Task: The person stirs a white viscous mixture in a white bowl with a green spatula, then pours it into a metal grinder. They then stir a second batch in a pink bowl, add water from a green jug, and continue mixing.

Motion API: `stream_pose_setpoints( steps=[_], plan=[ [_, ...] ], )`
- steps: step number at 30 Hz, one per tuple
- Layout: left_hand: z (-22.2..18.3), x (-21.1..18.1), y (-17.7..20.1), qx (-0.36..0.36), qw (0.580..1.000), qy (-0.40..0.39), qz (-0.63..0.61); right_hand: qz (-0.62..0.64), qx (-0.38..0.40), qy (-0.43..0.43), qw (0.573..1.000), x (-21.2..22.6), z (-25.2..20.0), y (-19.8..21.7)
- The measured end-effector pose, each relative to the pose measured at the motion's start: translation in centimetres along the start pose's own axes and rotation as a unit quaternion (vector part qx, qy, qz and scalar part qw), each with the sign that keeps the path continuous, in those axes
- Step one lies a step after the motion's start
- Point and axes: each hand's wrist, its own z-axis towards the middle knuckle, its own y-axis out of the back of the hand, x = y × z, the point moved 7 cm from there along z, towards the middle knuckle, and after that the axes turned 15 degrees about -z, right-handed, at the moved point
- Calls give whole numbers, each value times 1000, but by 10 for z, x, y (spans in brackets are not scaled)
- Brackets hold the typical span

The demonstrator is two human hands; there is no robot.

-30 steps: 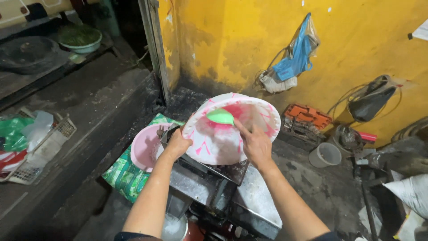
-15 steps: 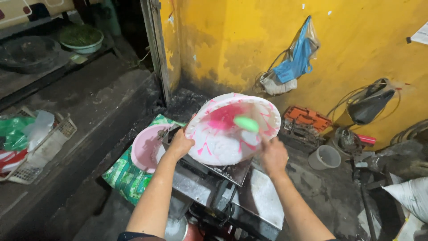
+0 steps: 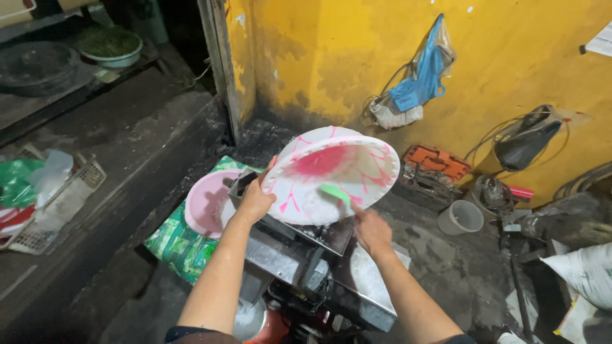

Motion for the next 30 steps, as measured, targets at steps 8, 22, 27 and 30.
stream_pose_setpoints(
  steps=[8,22,27,30],
  plan=[
    [12,21,-1,3,999,-33,32,93,82,-3,992,-5,14,17],
    [1,13,0,3,999,-34,31,59,116,11,991,-4,-20,58],
    [-5,11,2,-2,999,-25,30,110,150,15,982,0,-17,-4],
    [4,16,-1,-6,999,-16,31,71,186,27,980,19,-68,63]
  ],
)
